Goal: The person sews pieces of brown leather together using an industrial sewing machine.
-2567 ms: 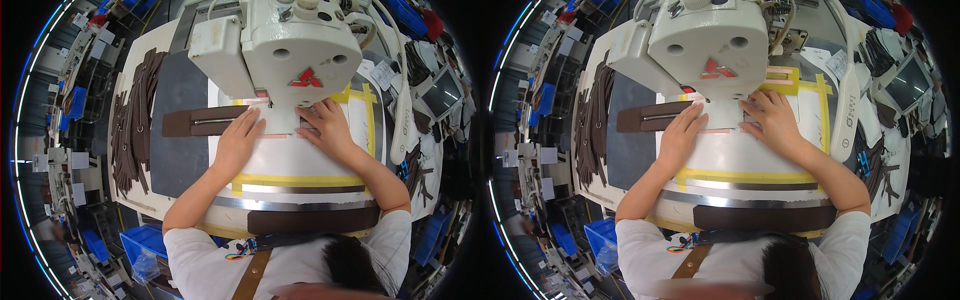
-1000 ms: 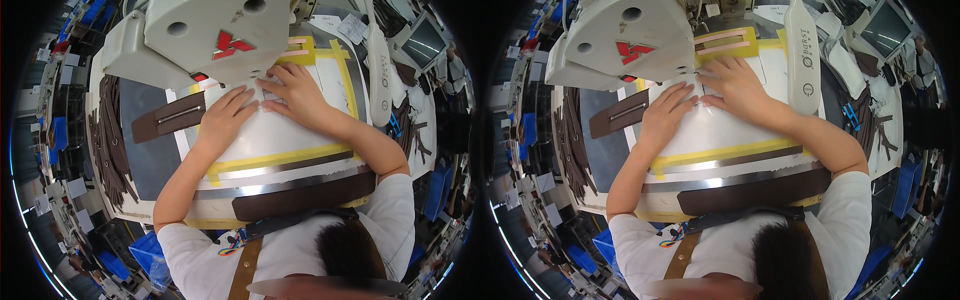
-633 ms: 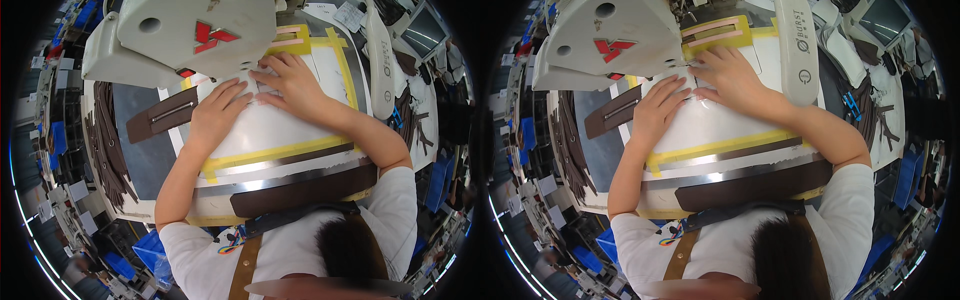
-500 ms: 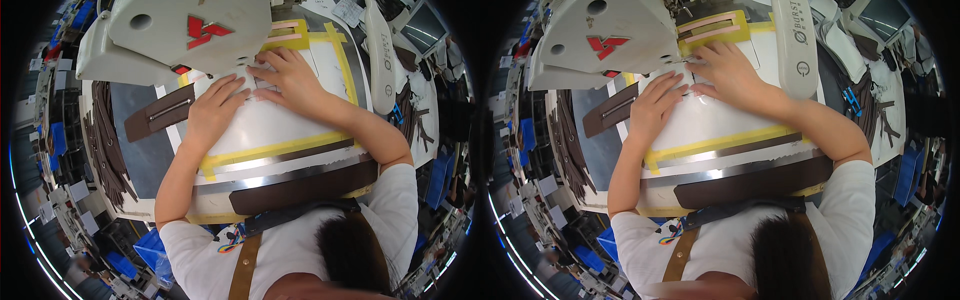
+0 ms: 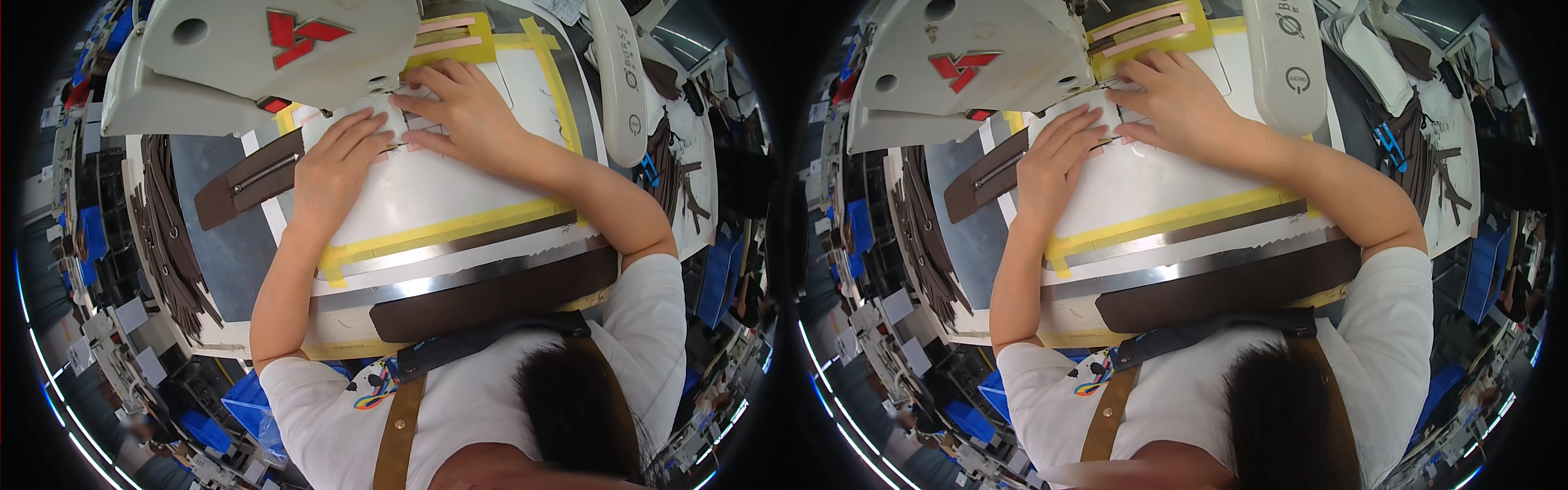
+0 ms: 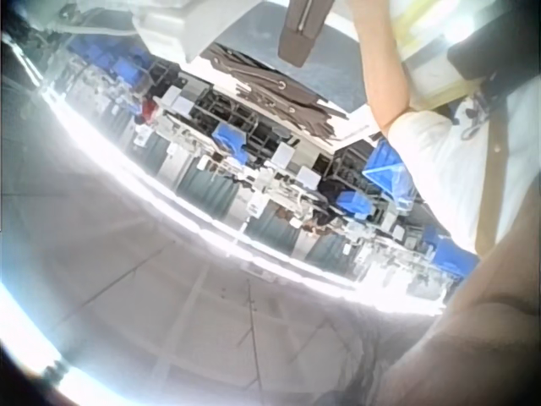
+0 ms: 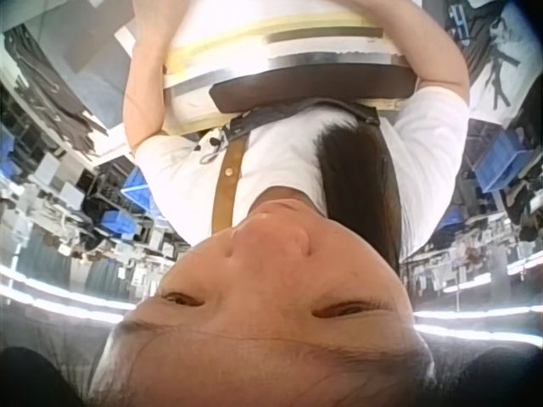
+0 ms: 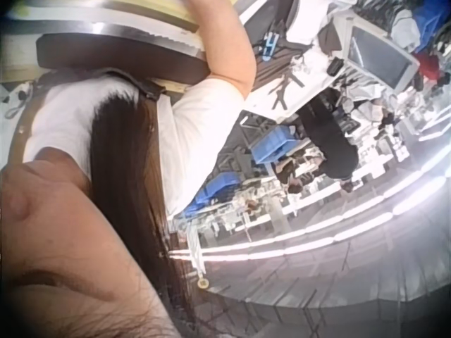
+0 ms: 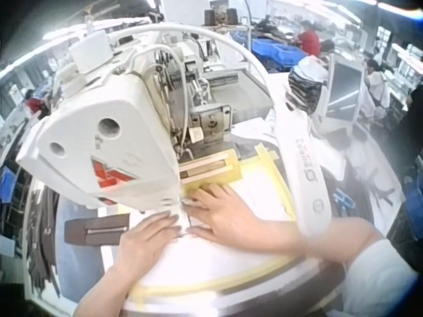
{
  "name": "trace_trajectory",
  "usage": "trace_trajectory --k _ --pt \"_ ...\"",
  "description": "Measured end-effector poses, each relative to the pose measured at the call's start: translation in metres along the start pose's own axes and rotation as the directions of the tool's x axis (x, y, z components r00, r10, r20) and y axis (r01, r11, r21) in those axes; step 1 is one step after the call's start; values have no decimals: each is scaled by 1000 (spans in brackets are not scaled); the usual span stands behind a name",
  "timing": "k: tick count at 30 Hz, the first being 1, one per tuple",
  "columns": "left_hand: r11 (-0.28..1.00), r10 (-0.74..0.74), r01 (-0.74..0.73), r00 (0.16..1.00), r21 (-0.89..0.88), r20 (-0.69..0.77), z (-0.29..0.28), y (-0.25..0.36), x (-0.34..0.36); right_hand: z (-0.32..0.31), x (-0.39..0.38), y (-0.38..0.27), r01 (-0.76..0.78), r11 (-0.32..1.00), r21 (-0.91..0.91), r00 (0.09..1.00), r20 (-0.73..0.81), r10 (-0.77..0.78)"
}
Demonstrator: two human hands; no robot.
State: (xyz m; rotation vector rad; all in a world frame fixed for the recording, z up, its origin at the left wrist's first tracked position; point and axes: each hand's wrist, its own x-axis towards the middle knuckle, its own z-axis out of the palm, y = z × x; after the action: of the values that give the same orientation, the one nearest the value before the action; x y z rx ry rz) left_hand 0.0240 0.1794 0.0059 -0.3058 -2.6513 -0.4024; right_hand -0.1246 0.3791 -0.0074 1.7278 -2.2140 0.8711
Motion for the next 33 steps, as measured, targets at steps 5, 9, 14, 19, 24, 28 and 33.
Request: trace_trajectory --k 5,9,14,19,24,28,33 --pt "1000 -10 11 1000 -20 3 -1 1 -1 -1 -1 -1 -13 1000 -10 1000 14 14" --pt "996 -58 61 998 -71 39 -2 1 -1 0 -1 -1 -13 1000 -11 1000 15 13" --pt "999 -26 26 1000 -34 5 -1 1 1 -1 0 -1 -11 1000 -3 1000 14 11" --pt "997 -47 50 998 -65 49 -3 0 1 1 0 0 -13 1000 -10 1000 23 14" --pt "995 -63 65 998 -71 29 0 3 -1 2 0 -1 -6 1000 -22 1000 18 7" --pt "992 -111 111 994 -58 -3 3 9 2 1 0 -1 -14 1000 -10 1000 16 14" --pt "998 -67 67 998 19 -10 5 7 -1 2 -1 -1 -16 1000 -15 1000 5 16"
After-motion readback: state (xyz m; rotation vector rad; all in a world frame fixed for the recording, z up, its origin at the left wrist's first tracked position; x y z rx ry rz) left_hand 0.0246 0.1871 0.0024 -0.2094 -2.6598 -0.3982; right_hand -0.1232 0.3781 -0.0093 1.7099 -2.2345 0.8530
